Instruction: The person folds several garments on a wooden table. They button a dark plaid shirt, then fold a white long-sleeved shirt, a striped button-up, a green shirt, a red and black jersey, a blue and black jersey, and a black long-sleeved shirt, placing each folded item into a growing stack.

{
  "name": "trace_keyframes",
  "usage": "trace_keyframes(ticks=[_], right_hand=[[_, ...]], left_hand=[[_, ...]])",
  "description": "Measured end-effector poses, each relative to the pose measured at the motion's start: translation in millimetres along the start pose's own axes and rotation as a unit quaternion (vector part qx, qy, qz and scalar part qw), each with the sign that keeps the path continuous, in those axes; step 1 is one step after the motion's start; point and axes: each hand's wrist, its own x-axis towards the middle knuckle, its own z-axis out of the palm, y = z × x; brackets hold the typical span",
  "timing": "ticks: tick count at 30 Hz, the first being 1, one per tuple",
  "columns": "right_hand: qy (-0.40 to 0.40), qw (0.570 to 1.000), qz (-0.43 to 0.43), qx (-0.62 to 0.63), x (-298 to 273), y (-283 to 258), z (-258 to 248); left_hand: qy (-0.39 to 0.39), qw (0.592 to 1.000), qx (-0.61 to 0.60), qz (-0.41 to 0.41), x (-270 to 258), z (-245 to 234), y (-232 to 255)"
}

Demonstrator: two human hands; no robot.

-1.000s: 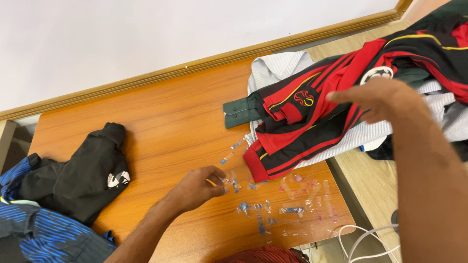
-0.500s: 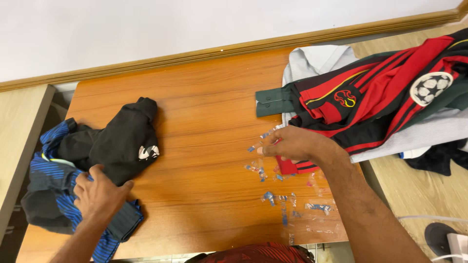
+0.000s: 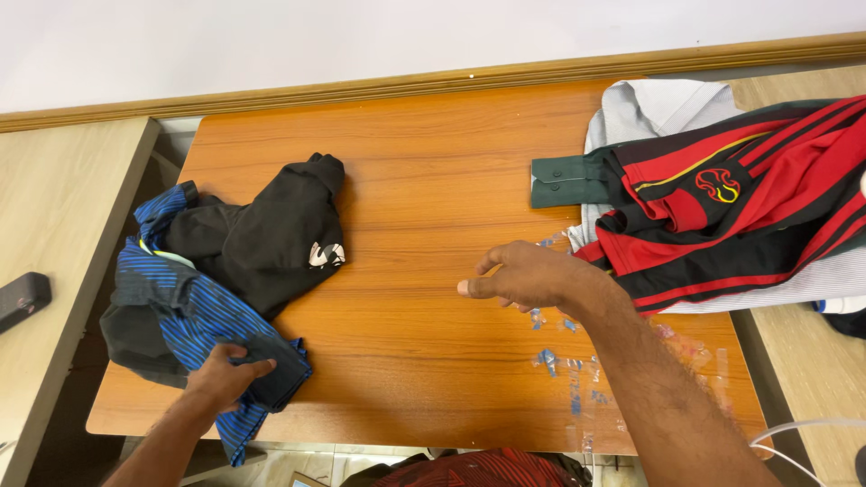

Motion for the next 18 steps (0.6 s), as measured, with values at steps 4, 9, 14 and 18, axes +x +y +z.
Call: trace_keyframes(ticks=[4,9,14,18], right_hand=[[-0.001,1.0,-0.021,0.0,2.3,-11.6,4.3],[-0.001,1.0,-0.022,-0.001,2.9,-24.8,9.1],[-0.005,0.999,-0.049,0.003,-1.9,-34.2,16.0],[-0.003,0.999,-0.039,0.001,-6.3,-37.3,16.2]], left_hand=[[-0.037,0.982,0.17,0.066,18.5,-16.6,-13.2],[0.021,0.982,0.154,0.111,11.3,-30.2,-16.2],[0.007,0.955,0.255,0.151,-17.2,-13.3,-3.1],[0.022,0.925,0.259,0.278,-8.8,-8.7,-16.7]])
